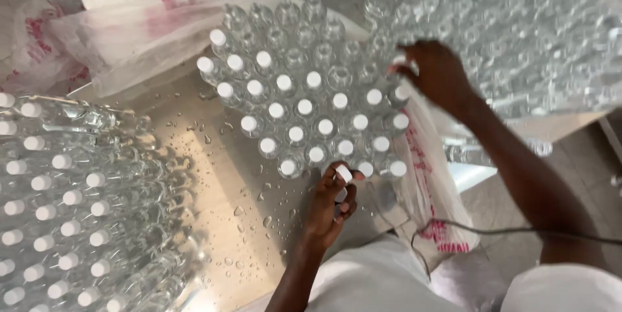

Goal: Manually applying and pressing caps onto filled water bottles at a production station

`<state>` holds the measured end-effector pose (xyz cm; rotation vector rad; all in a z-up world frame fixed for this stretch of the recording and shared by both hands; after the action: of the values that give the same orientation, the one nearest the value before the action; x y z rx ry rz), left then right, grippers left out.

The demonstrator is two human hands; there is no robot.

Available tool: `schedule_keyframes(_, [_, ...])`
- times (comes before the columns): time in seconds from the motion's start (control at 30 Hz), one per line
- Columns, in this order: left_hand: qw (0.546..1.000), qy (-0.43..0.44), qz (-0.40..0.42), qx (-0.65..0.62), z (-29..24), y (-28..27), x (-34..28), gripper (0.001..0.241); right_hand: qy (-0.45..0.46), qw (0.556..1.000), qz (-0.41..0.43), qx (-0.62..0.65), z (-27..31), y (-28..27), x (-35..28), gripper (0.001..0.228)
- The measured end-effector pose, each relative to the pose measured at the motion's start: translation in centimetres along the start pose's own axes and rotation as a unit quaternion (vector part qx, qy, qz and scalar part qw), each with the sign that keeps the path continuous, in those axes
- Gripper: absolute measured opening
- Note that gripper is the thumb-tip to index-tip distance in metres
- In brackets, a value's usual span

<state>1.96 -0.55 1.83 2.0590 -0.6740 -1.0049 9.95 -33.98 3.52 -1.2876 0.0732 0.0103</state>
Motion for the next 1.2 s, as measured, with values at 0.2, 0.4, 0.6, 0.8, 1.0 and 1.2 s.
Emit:
schedule_keyframes(0.2, [0.998, 0.008, 0.054, 0.033, -0.6, 2.2, 2.2, 0.003, -0.191, 0.91, 0.184, 0.319, 10.9, -0.6, -5.9, 0.048])
schedule_keyframes(0.4, [0.998, -0.025, 0.047, -0.028, 0.0, 1.3, 3.7, 0.04, -0.16, 0.926, 0.062, 0.336, 7.8, -1.0, -4.0, 0.037])
schedule_keyframes(0.6, [0.982, -0.036, 0.061, -0.177, 0.3, 0.3, 1.5, 0.034, -0.159, 0.987, -0.028, -0.005, -5.1, 3.0, 6.8, 0.038])
schedule_keyframes(0.8, [0.99, -0.018, 0.066, -0.122, 0.1, -2.4, -0.1, 0.037, -0.176, 0.979, 0.093, 0.051, -8.5, 4.0, 10.6, 0.035])
schedule_keyframes(1.0, [0.999, 0.006, 0.032, -0.026, 0.2, -3.2, -0.8, 0.036, 0.114, 0.907, 0.285, 0.287, -5.1, 0.6, 12.0, 0.033])
schedule_keyframes(1.2, [0.995, 0.026, -0.091, 0.031, 2.1, -4.0, 1.7, 0.016, 0.072, 0.929, 0.296, 0.212, -5.6, 0.7, 12.0, 0.033])
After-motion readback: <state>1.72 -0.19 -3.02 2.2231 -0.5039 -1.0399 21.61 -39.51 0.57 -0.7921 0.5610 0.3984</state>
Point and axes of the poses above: each hand's wrist, its own x-axis towards the middle knuckle, its own y-axis out of the palm, z = x × y, the point moved 1 cm from there along x, towards the middle knuckle, and after that the axes turned 6 degrees about z, right-handed, at the moved point
